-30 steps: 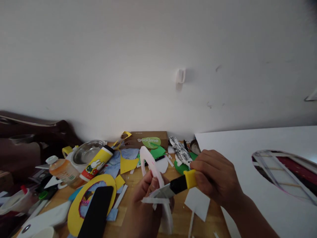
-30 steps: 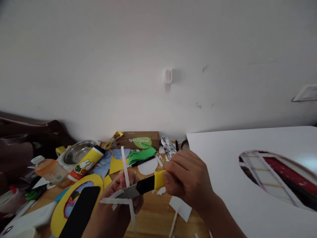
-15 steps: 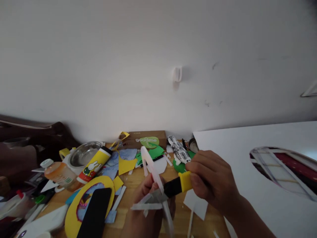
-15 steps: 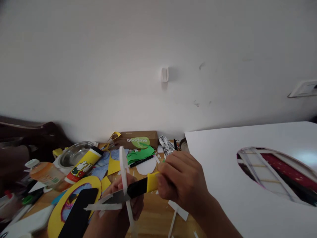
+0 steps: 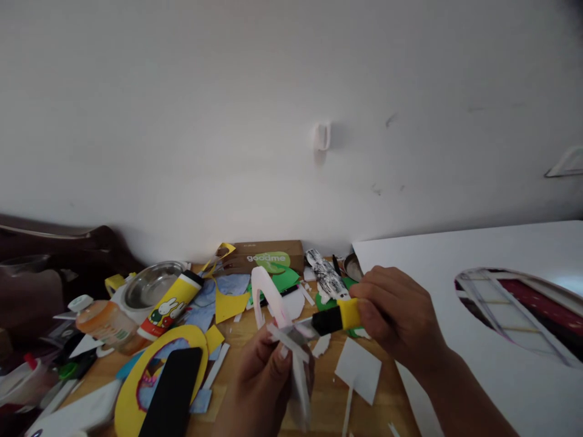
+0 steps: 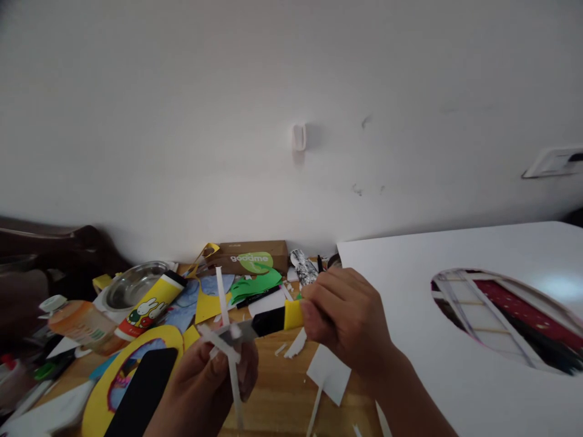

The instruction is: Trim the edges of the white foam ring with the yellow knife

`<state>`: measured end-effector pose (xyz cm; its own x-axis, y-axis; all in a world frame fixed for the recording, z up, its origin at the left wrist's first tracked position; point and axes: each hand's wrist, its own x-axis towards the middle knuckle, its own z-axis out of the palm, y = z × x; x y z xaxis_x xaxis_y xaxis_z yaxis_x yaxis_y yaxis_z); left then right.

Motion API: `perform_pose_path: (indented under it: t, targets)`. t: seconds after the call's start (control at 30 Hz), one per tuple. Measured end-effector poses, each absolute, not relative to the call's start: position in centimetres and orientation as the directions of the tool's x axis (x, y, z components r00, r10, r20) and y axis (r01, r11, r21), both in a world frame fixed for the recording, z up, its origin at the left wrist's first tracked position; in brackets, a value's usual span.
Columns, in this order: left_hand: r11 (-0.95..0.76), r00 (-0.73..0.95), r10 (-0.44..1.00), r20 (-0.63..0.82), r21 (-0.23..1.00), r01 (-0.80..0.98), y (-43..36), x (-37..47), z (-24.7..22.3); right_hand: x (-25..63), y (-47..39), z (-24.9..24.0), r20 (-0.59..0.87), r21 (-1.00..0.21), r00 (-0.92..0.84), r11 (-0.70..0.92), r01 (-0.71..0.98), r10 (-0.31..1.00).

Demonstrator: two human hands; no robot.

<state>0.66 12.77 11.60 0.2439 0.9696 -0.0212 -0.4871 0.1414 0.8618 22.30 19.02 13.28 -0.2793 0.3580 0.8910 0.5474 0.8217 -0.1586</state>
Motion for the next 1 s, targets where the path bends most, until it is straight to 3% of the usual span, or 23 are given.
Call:
perform_pose_path:
  t: [0.23,0.43,1.0]
  targets:
    - [0.157,0.321,0.947,0.007,0.861,-0.483,12.8,0.7,12.8,22.4,19.2,13.2,0.895,-0.191,-0.27,0.851,0.489,0.356]
    - [0.168,0.2,0.977,-0.076,0.848,-0.502,12.7,0.8,13.5,21.2,18.6,13.2,0.887,-0.16,-0.32,0.872,0.463,0.332]
    - [0.109,0.074,0.994,-0.083,0.837,-0.536,12.4,1.1,14.4,20.2,17.5,14.0,0.895,-0.066,-0.334,0.827,0.558,0.297]
